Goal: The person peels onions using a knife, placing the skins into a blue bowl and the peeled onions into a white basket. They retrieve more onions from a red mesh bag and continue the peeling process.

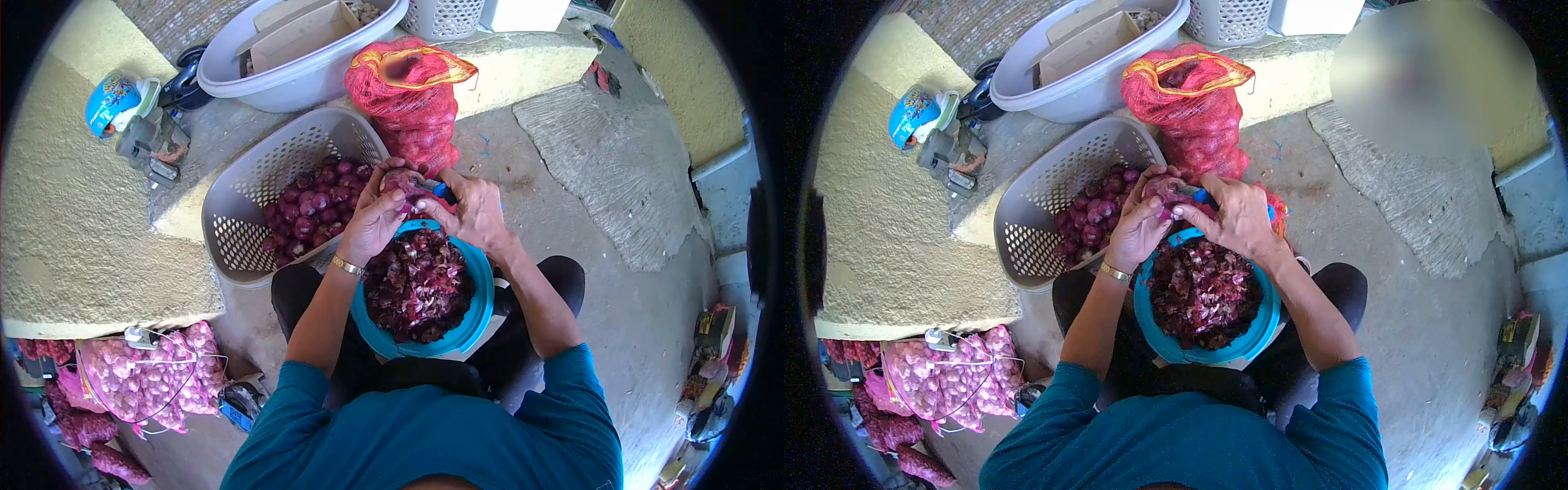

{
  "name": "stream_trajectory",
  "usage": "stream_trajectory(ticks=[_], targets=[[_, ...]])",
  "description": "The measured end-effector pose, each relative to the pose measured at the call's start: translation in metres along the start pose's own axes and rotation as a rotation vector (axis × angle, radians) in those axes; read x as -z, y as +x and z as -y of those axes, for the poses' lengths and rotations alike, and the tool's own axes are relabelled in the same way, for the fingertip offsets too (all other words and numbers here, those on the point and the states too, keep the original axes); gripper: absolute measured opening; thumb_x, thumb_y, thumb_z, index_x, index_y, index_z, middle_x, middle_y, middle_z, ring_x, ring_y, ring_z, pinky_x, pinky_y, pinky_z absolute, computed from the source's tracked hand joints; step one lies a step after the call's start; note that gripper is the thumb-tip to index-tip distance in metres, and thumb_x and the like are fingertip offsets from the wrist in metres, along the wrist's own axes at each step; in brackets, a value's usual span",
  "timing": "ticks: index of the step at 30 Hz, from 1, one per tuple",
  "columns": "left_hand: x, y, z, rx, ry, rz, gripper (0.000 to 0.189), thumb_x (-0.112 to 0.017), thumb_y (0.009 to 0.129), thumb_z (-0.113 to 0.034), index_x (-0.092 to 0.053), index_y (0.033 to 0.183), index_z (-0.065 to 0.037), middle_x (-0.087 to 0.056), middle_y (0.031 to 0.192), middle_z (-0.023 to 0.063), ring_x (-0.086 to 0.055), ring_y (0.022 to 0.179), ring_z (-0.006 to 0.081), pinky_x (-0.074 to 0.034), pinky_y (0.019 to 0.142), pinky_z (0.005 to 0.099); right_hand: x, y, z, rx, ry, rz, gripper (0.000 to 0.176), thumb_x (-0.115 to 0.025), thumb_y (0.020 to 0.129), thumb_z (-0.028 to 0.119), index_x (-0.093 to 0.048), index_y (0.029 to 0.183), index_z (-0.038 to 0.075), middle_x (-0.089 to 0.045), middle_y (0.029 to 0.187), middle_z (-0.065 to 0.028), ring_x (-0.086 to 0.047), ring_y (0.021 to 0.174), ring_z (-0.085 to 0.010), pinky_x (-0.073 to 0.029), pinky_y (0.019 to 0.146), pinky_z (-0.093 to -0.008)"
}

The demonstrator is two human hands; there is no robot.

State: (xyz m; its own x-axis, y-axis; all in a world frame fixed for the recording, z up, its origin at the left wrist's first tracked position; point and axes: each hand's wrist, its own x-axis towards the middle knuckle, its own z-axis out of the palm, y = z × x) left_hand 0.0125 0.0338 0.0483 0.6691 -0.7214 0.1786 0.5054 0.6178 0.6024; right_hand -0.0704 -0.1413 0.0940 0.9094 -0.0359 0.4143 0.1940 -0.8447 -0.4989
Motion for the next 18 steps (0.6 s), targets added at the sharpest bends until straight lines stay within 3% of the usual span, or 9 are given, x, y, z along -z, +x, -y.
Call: stream_trajectory(ticks=[9, 18], targets=[[-0.0012, -0.0009, -0.0001, -0.037, 0.017, 0.005, 0.047, -0.061, 0.090, 0.000, -0.041, 0.132, -0.006, -0.057, 0.125, 0.0112, -0.056, 0.118, 0.0197, -0.046, 0.101, 0.0332, -0.0011, -0.0004, 0.0022, -0.049, 0.053, 0.048, 0.036, -0.064, 0.091, 0.044, -0.066, 0.094, 0.008, -0.065, 0.070, -0.0182, -0.065, 0.067, -0.0384, -0.050, 0.057, -0.0462], [-0.0026, 0.0001, -0.0024, -0.054, 0.080, 0.034, 0.051, -0.065, 0.088, -0.001, -0.040, 0.133, -0.005, -0.057, 0.124, 0.0112, -0.055, 0.118, 0.0203, -0.043, 0.104, 0.0347, -0.0036, 0.0011, 0.0006, -0.125, 0.168, 0.120, 0.039, -0.059, 0.095, 0.041, -0.069, 0.086, 0.004, -0.063, 0.069, -0.0222, -0.065, 0.067, -0.0401, -0.050, 0.060, -0.0474]])
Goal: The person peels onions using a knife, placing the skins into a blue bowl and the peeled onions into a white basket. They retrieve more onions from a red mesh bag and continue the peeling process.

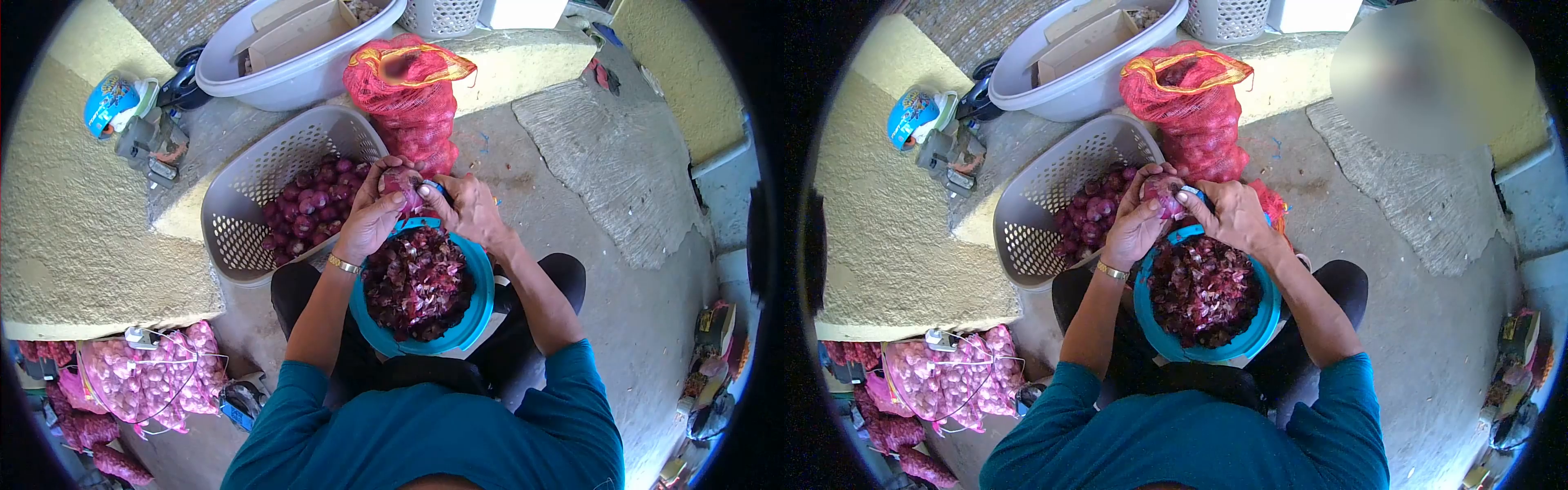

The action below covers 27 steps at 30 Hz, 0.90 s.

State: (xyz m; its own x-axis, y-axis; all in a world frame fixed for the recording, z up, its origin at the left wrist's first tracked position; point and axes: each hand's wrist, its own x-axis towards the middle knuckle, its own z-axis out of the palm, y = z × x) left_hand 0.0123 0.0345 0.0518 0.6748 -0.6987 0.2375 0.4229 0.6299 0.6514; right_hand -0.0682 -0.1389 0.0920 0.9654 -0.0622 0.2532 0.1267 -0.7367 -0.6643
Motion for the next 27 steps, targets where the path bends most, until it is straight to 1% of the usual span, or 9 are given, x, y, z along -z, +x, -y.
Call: stream_trajectory(ticks=[4, 12, 13, 14, 19, 22, 24, 25, 27], targets=[[0.000, 0.000, 0.000, -0.003, 0.004, -0.024, 0.051, -0.065, 0.088, -0.002, -0.041, 0.133, -0.004, -0.058, 0.123, 0.0108, -0.055, 0.118, 0.0204, -0.042, 0.105, 0.0350, -0.003, 0.001, -0.006, -0.018, 0.040, 0.017, 0.040, -0.060, 0.095, 0.040, -0.068, 0.082, 0.003, -0.062, 0.067, -0.0224, -0.064, 0.065, -0.0402, -0.049, 0.059, -0.0471], [0.005, 0.000, 0.002, 0.034, -0.022, -0.051, 0.046, -0.062, 0.091, -0.003, -0.042, 0.133, -0.005, -0.058, 0.121, 0.0108, -0.056, 0.116, 0.0202, -0.043, 0.104, 0.0346, -0.001, 0.002, -0.003, 0.081, 0.061, -0.042, 0.035, -0.067, 0.091, 0.032, -0.064, 0.076, 0.001, -0.060, 0.065, -0.0209, -0.062, 0.060, -0.0378, -0.047, 0.055, -0.0435], [0.008, 0.000, 0.003, 0.029, -0.016, -0.018, 0.047, -0.062, 0.093, -0.007, -0.041, 0.134, -0.004, -0.054, 0.128, 0.0117, -0.054, 0.121, 0.0218, -0.043, 0.105, 0.0360, -0.002, 0.002, -0.003, 0.082, 0.061, -0.042, 0.035, -0.067, 0.091, 0.032, -0.064, 0.076, 0.001, -0.060, 0.065, -0.0209, -0.062, 0.060, -0.0378, -0.047, 0.055, -0.0435], [0.011, 0.000, 0.003, 0.024, -0.011, 0.014, 0.047, -0.062, 0.094, -0.010, -0.041, 0.135, -0.003, -0.050, 0.135, 0.0126, -0.051, 0.126, 0.0235, -0.044, 0.106, 0.0373, -0.003, 0.002, -0.005, 0.109, 0.065, -0.040, 0.034, -0.067, 0.091, 0.033, -0.064, 0.076, 0.002, -0.060, 0.065, -0.0206, -0.062, 0.060, -0.0379, -0.047, 0.055, -0.0437], [0.012, 0.001, 0.002, 0.000, -0.017, -0.026, 0.048, -0.062, 0.094, -0.010, -0.041, 0.136, -0.003, -0.049, 0.136, 0.0129, -0.051, 0.127, 0.0240, -0.044, 0.106, 0.0376, -0.002, -0.001, -0.008, 0.212, -0.019, 0.004, 0.034, -0.070, 0.088, 0.037, -0.065, 0.077, 0.005, -0.061, 0.065, -0.0195, -0.063, 0.062, -0.0384, -0.048, 0.055, -0.0447], [0.012, 0.000, 0.000, -0.005, -0.022, -0.026, 0.048, -0.062, 0.093, -0.010, -0.040, 0.136, -0.003, -0.048, 0.136, 0.0127, -0.049, 0.128, 0.0240, -0.044, 0.106, 0.0380, 0.001, -0.004, -0.005, 0.279, -0.074, 0.052, 0.036, -0.070, 0.086, 0.042, -0.066, 0.082, 0.006, -0.062, 0.066, -0.0185, -0.064, 0.065, -0.0387, -0.049, 0.057, -0.0457], [0.011, 0.000, -0.001, 0.010, -0.030, -0.009, 0.048, -0.063, 0.093, -0.010, -0.040, 0.136, -0.003, -0.048, 0.136, 0.0125, -0.049, 0.129, 0.0239, -0.044, 0.106, 0.0383, 0.002, -0.004, -0.003, 0.107, 0.025, -0.054, 0.040, -0.070, 0.086, 0.046, -0.067, 0.088, 0.006, -0.065, 0.070, -0.0192, -0.065, 0.068, -0.0392, -0.051, 0.059, -0.0462], [0.011, 0.000, 0.000, 0.005, -0.011, 0.010, 0.049, -0.063, 0.093, -0.009, -0.040, 0.136, -0.003, -0.048, 0.136, 0.0121, -0.049, 0.129, 0.0240, -0.043, 0.107, 0.0386, 0.002, -0.003, -0.004, 0.106, 0.024, -0.055, 0.040, -0.070, 0.086, 0.046, -0.067, 0.088, 0.006, -0.065, 0.070, -0.0192, -0.065, 0.068, -0.0392, -0.051, 0.059, -0.0462], [0.010, 0.001, 0.002, -0.001, 0.008, 0.028, 0.050, -0.064, 0.092, -0.008, -0.040, 0.136, -0.003, -0.047, 0.137, 0.0117, -0.049, 0.129, 0.0241, -0.043, 0.107, 0.0389, 0.002, -0.001, -0.004, -0.013, -0.029, -0.071, 0.043, -0.069, 0.086, 0.047, -0.068, 0.094, 0.005, -0.066, 0.074, -0.0213, -0.067, 0.072, -0.0399, -0.052, 0.062, -0.0465]])
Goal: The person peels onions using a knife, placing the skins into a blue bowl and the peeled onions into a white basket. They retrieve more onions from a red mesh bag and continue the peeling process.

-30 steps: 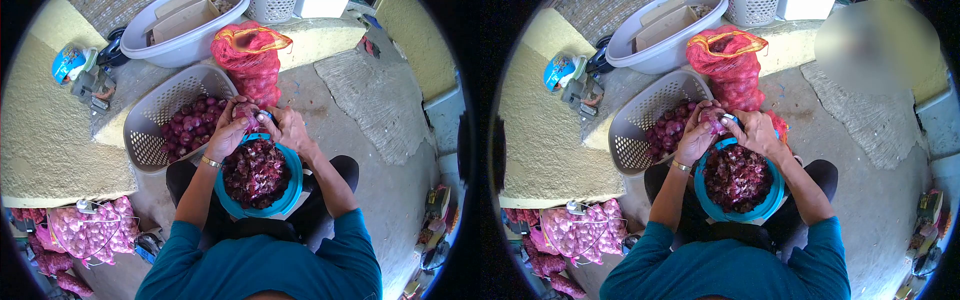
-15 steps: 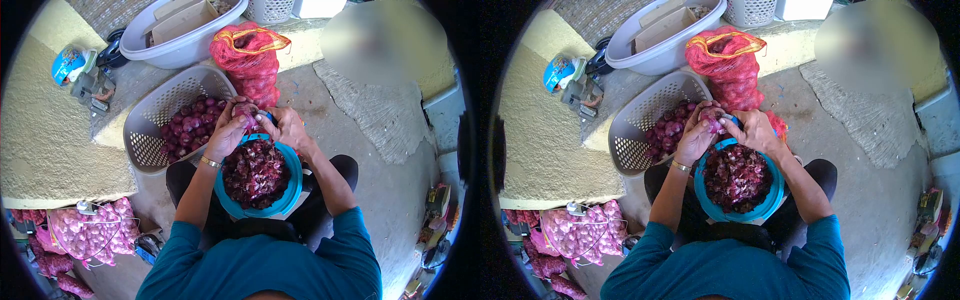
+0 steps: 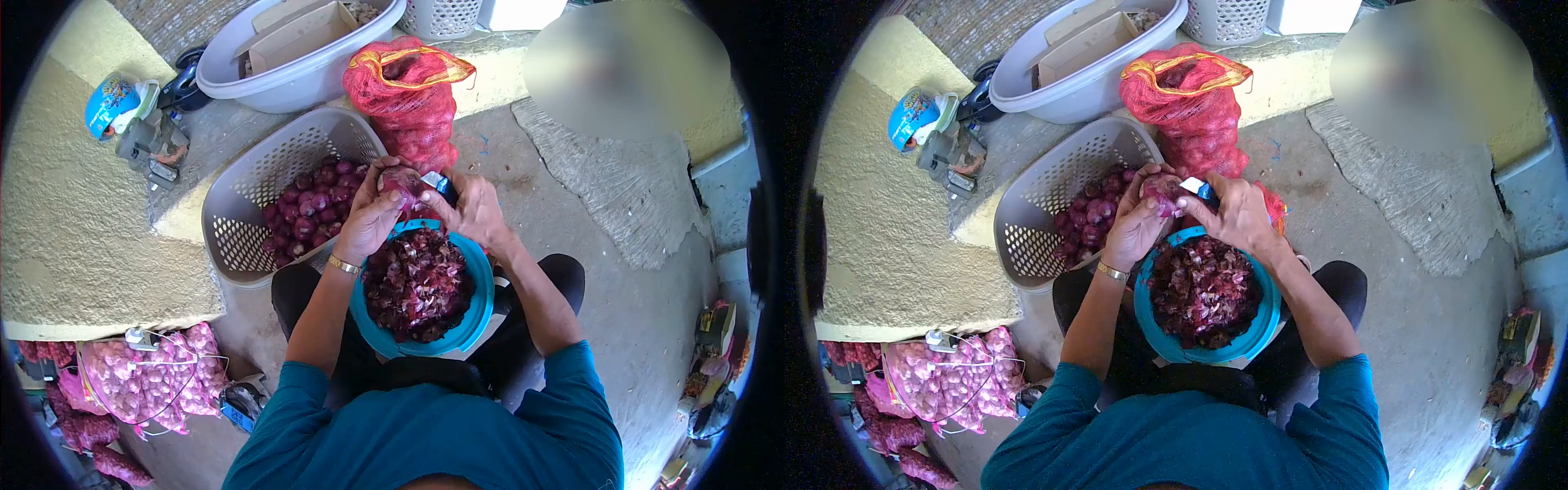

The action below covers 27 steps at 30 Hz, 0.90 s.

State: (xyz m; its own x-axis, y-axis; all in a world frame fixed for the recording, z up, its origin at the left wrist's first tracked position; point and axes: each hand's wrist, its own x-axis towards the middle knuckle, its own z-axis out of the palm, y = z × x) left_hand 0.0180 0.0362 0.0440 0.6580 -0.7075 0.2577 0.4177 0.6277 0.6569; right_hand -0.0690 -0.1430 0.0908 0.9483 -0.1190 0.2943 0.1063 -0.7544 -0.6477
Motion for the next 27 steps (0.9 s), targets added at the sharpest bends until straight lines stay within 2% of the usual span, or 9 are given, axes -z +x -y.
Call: stream_trajectory(ticks=[7, 12, 15, 22, 24, 25, 27], targets=[[0.000, 0.000, 0.002, 0.009, -0.010, -0.006, 0.053, -0.067, 0.089, -0.004, -0.041, 0.134, -0.004, -0.045, 0.137, 0.0098, -0.050, 0.127, 0.0231, -0.042, 0.107, 0.0390, -0.001, -0.001, 0.006, 0.020, -0.023, 0.024, 0.046, -0.068, 0.087, 0.048, -0.069, 0.098, 0.003, -0.066, 0.075, -0.0237, -0.067, 0.074, -0.0417, -0.052, 0.063, -0.0467], [0.000, -0.002, 0.005, 0.008, 0.080, -0.025, 0.053, -0.069, 0.087, -0.003, -0.041, 0.133, -0.005, -0.046, 0.134, 0.0080, -0.051, 0.125, 0.0217, -0.042, 0.107, 0.0381, -0.011, 0.000, -0.001, -0.002, 0.009, 0.034, 0.044, -0.065, 0.090, 0.043, -0.063, 0.081, 0.001, -0.061, 0.068, -0.0246, -0.063, 0.066, -0.0420, -0.047, 0.057, -0.0480], [0.000, -0.002, 0.006, 0.004, 0.082, -0.017, 0.050, -0.067, 0.089, -0.005, -0.042, 0.132, -0.006, -0.046, 0.134, 0.0076, -0.051, 0.125, 0.0211, -0.041, 0.107, 0.0375, -0.011, -0.001, -0.001, 0.030, 0.014, 0.005, 0.044, -0.064, 0.092, 0.041, -0.059, 0.075, 0.000, -0.059, 0.065, -0.0235, -0.062, 0.063, -0.0417, -0.045, 0.055, -0.0479], [0.003, 0.000, 0.005, -0.016, 0.045, -0.020, 0.038, -0.058, 0.098, -0.015, -0.043, 0.132, -0.006, -0.047, 0.134, 0.0076, -0.050, 0.126, 0.0216, -0.041, 0.107, 0.0382, -0.010, -0.001, -0.003, 0.071, 0.123, 0.018, 0.042, -0.064, 0.092, 0.039, -0.060, 0.074, 0.002, -0.059, 0.065, -0.0218, -0.062, 0.063, -0.0410, -0.047, 0.056, -0.0464], [0.001, 0.001, 0.004, -0.022, 0.032, -0.023, 0.038, -0.057, 0.099, -0.016, -0.043, 0.132, -0.007, -0.047, 0.135, 0.0078, -0.050, 0.127, 0.0221, -0.041, 0.107, 0.0391, -0.006, -0.001, 0.000, 0.221, 0.075, 0.063, 0.039, -0.066, 0.090, 0.039, -0.061, 0.076, 0.003, -0.059, 0.064, -0.0204, -0.062, 0.062, -0.0400, -0.047, 0.055, -0.0457], [-0.003, 0.002, 0.003, -0.034, 0.025, -0.072, 0.038, -0.057, 0.098, -0.015, -0.043, 0.132, -0.007, -0.050, 0.130, 0.0073, -0.052, 0.122, 0.0201, -0.042, 0.105, 0.0368, -0.005, -0.002, -0.001, 0.221, 0.077, 0.064, 0.039, -0.066, 0.090, 0.039, -0.061, 0.076, 0.003, -0.059, 0.064, -0.0204, -0.062, 0.062, -0.0400, -0.047, 0.055, -0.0457], [-0.005, 0.002, 0.002, -0.046, 0.018, -0.122, 0.038, -0.058, 0.098, -0.014, -0.043, 0.132, -0.008, -0.054, 0.124, 0.0067, -0.054, 0.117, 0.0181, -0.043, 0.103, 0.0344, -0.002, -0.003, -0.003, 0.372, -0.034, 0.105, 0.039, -0.069, 0.087, 0.042, -0.061, 0.079, 0.005, -0.060, 0.064, -0.0187, -0.062, 0.062, -0.0392, -0.048, 0.055, -0.0454]])
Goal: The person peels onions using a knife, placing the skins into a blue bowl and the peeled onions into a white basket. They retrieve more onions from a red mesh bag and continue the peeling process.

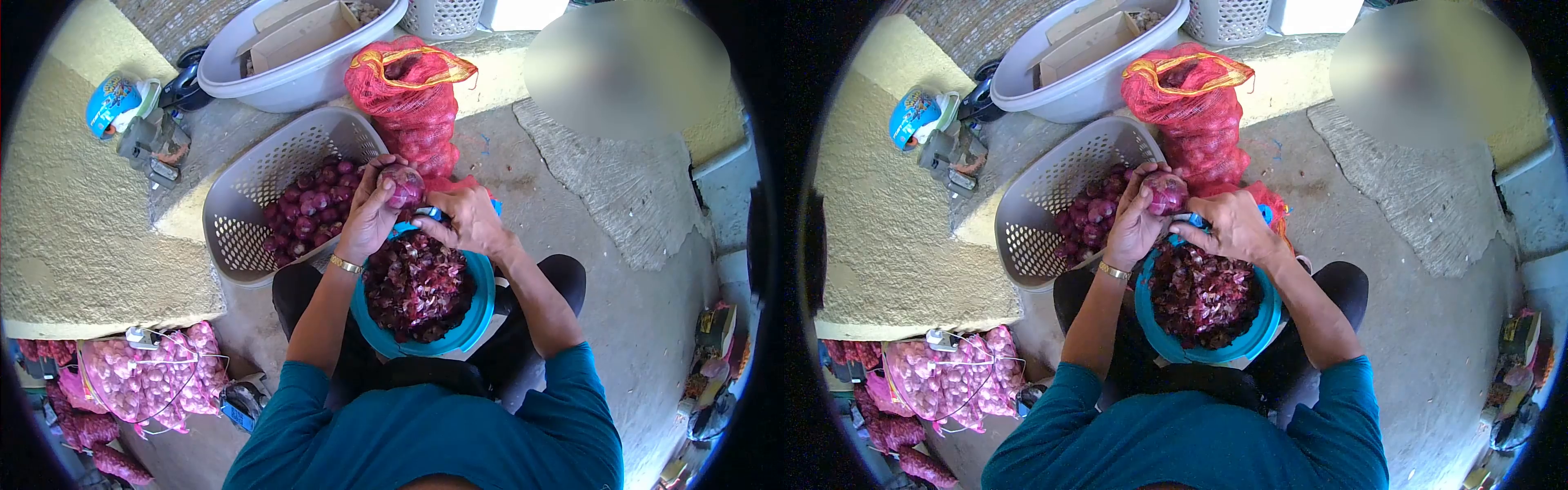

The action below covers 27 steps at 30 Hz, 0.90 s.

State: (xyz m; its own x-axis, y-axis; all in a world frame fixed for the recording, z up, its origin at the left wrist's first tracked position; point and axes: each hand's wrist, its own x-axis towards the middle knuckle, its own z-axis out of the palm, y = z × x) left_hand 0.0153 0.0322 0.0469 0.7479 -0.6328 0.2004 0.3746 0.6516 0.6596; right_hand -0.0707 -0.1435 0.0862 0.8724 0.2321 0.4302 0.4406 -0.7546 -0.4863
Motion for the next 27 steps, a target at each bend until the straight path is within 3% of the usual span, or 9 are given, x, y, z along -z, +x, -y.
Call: stream_trajectory(ticks=[3, 5, 8, 11, 15, 18, 20, 27], targets=[[0.005, -0.001, 0.002, -0.007, -0.002, 0.005, 0.037, -0.058, 0.098, -0.015, -0.044, 0.132, -0.008, -0.053, 0.126, 0.0061, -0.054, 0.119, 0.0185, -0.043, 0.104, 0.0350, 0.008, -0.001, 0.003, -0.076, -0.004, -0.045, 0.043, -0.072, 0.083, 0.047, -0.060, 0.080, 0.005, -0.061, 0.066, -0.0175, -0.063, 0.063, -0.0389, -0.048, 0.055, -0.0455], [0.011, 0.000, 0.005, -0.003, -0.053, 0.049, 0.036, -0.054, 0.100, -0.019, -0.045, 0.133, -0.007, -0.052, 0.134, 0.0103, -0.052, 0.125, 0.0264, -0.042, 0.107, 0.0446, 0.008, 0.000, 0.003, -0.099, -0.049, -0.085, 0.046, -0.073, 0.081, 0.049, -0.059, 0.080, 0.005, -0.062, 0.067, -0.0174, -0.063, 0.064, -0.0389, -0.049, 0.056, -0.0455], [0.009, 0.002, 0.005, -0.011, -0.095, 0.103, 0.036, -0.051, 0.102, -0.022, -0.045, 0.134, -0.006, -0.052, 0.133, 0.0120, -0.053, 0.124, 0.0272, -0.044, 0.106, 0.0454, 0.006, 0.002, 0.000, -0.142, -0.098, -0.121, 0.051, -0.075, 0.078, 0.052, -0.059, 0.082, 0.004, -0.062, 0.068, -0.0179, -0.064, 0.066, -0.0393, -0.050, 0.057, -0.0459], [0.005, 0.002, 0.005, 0.013, -0.149, 0.011, 0.035, -0.052, 0.102, -0.023, -0.044, 0.132, -0.008, -0.059, 0.123, 0.0127, -0.057, 0.118, 0.0228, -0.045, 0.103, 0.0403, 0.002, 0.002, -0.001, -0.181, -0.111, -0.123, 0.053, -0.075, 0.078, 0.053, -0.060, 0.086, 0.003, -0.063, 0.069, -0.0195, -0.065, 0.067, -0.0404, -0.050, 0.058, -0.0468], [0.009, 0.000, 0.005, 0.055, -0.164, 0.010, 0.035, -0.049, 0.103, -0.025, -0.044, 0.133, -0.008, -0.061, 0.122, 0.0129, -0.058, 0.118, 0.0234, -0.046, 0.102, 0.0404, -0.001, 0.003, -0.001, -0.208, -0.082, -0.119, 0.055, -0.074, 0.079, 0.053, -0.061, 0.091, 0.001, -0.063, 0.069, -0.0220, -0.065, 0.068, -0.0422, -0.051, 0.059, -0.0482], [0.010, -0.001, 0.006, 0.081, -0.237, 0.075, 0.038, -0.045, 0.104, -0.028, -0.043, 0.135, -0.006, -0.053, 0.135, 0.0137, -0.055, 0.123, 0.0265, -0.049, 0.101, 0.0417, -0.004, 0.003, -0.003, -0.197, -0.046, -0.163, 0.054, -0.073, 0.080, 0.053, -0.061, 0.090, 0.001, -0.063, 0.069, -0.0218, -0.064, 0.068, -0.0425, -0.051, 0.059, -0.0482], [0.004, -0.002, 0.004, 0.102, -0.221, 0.049, 0.035, -0.046, 0.104, -0.029, -0.044, 0.133, -0.008, -0.062, 0.123, 0.0123, -0.059, 0.116, 0.0235, -0.048, 0.100, 0.0395, -0.004, 0.003, -0.004, -0.213, -0.042, -0.156, 0.054, -0.073, 0.080, 0.053, -0.061, 0.089, 0.001, -0.063, 0.069, -0.0217, -0.064, 0.068, -0.0425, -0.051, 0.059, -0.0482], [0.005, -0.001, 0.005, 0.112, -0.217, 0.058, 0.035, -0.046, 0.104, -0.027, -0.043, 0.133, -0.009, -0.062, 0.122, 0.0124, -0.059, 0.116, 0.0226, -0.049, 0.099, 0.0394, -0.001, 0.003, 0.000, -0.216, -0.050, -0.120, 0.048, -0.070, 0.085, 0.050, -0.060, 0.087, 0.003, -0.062, 0.068, -0.0212, -0.064, 0.067, -0.0417, -0.049, 0.058, -0.0479]])
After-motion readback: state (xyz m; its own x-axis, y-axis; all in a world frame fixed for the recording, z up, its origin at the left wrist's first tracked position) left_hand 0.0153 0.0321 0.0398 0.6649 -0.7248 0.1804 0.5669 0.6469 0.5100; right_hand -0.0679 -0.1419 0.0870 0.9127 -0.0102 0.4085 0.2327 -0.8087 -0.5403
